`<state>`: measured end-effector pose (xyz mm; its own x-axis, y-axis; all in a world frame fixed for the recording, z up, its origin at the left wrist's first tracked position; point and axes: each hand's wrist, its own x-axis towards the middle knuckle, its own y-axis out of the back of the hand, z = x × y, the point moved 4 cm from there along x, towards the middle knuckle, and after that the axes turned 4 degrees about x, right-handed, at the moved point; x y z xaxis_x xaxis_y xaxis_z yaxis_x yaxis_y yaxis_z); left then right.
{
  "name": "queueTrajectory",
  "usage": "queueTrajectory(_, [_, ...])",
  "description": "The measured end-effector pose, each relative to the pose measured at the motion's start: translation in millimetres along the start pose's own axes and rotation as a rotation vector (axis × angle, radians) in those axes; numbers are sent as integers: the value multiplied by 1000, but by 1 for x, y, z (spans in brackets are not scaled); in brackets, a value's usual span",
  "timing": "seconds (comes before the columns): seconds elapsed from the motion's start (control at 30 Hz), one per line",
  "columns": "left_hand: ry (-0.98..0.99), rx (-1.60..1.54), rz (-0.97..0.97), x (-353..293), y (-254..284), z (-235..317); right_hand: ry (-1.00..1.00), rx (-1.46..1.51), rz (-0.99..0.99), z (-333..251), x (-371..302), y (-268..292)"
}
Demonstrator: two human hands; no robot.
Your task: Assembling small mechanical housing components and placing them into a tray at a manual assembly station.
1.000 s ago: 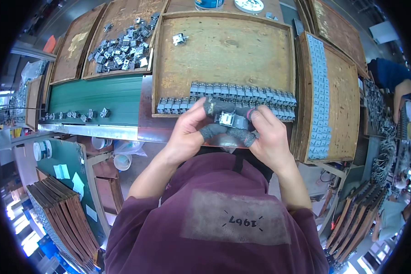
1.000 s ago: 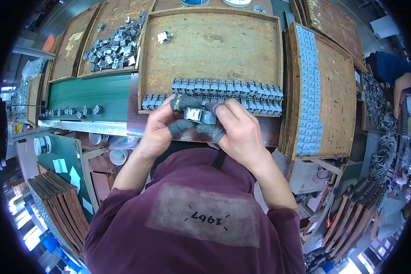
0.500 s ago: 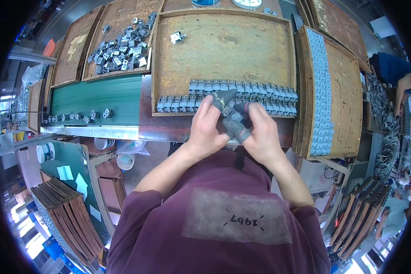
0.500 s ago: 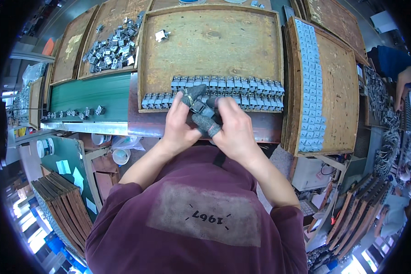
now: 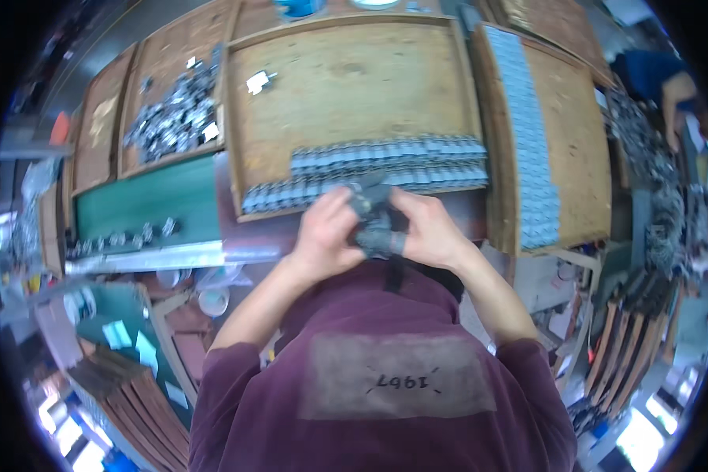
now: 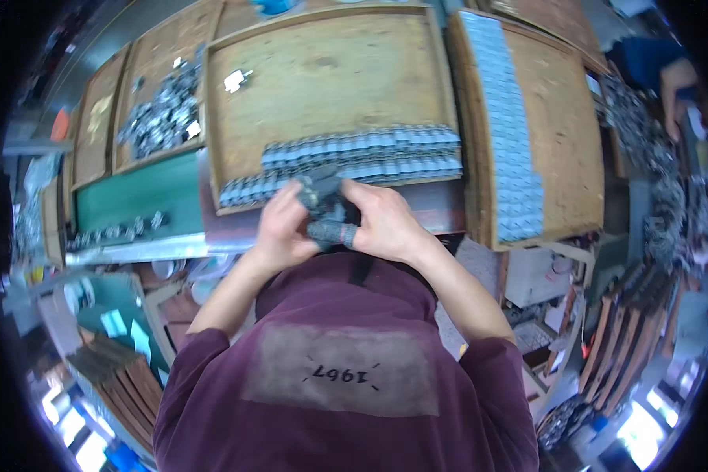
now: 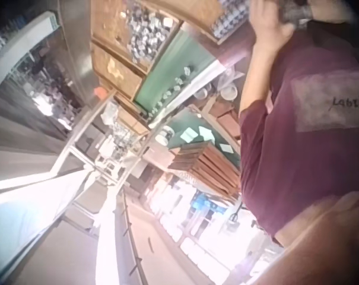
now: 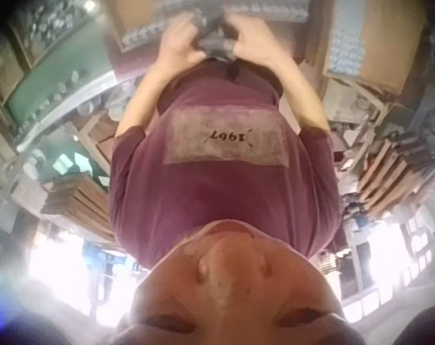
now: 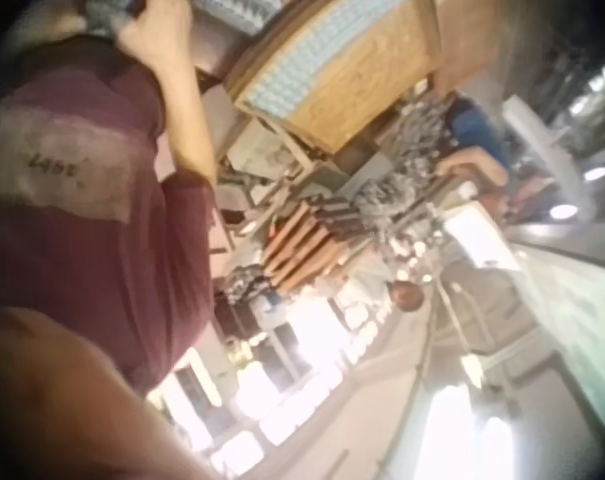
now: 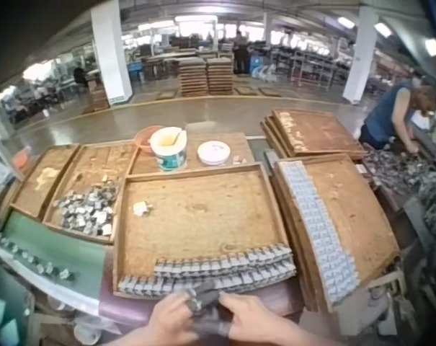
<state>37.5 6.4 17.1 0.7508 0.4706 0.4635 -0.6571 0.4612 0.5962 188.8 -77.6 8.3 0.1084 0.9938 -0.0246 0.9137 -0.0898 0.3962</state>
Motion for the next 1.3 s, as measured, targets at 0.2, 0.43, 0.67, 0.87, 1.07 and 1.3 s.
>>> queueTrajectory(0.2, [478, 300, 33, -4, 64, -84, -326, -533, 811, 55, -42, 139])
queueTrajectory(0.43, [1003, -208, -482, 4, 65, -177, -601, -492, 776, 183, -143, 265])
queueTrajectory(0.67, [663, -3, -695, -13, 55, -203, -621, -302, 655, 183, -138, 266])
queueTrajectory(0.87, [757, 43, -280, 51, 94, -197, -618, -6, 667, 199, -152, 266])
queueTrajectory(1.07, [258, 771, -229, 74, 83, -245, -643, 162, 888, 203, -169, 280])
queueTrajectory(1.3, [298, 777, -187, 94, 86, -248, -192, 714, 982, 140, -132, 246])
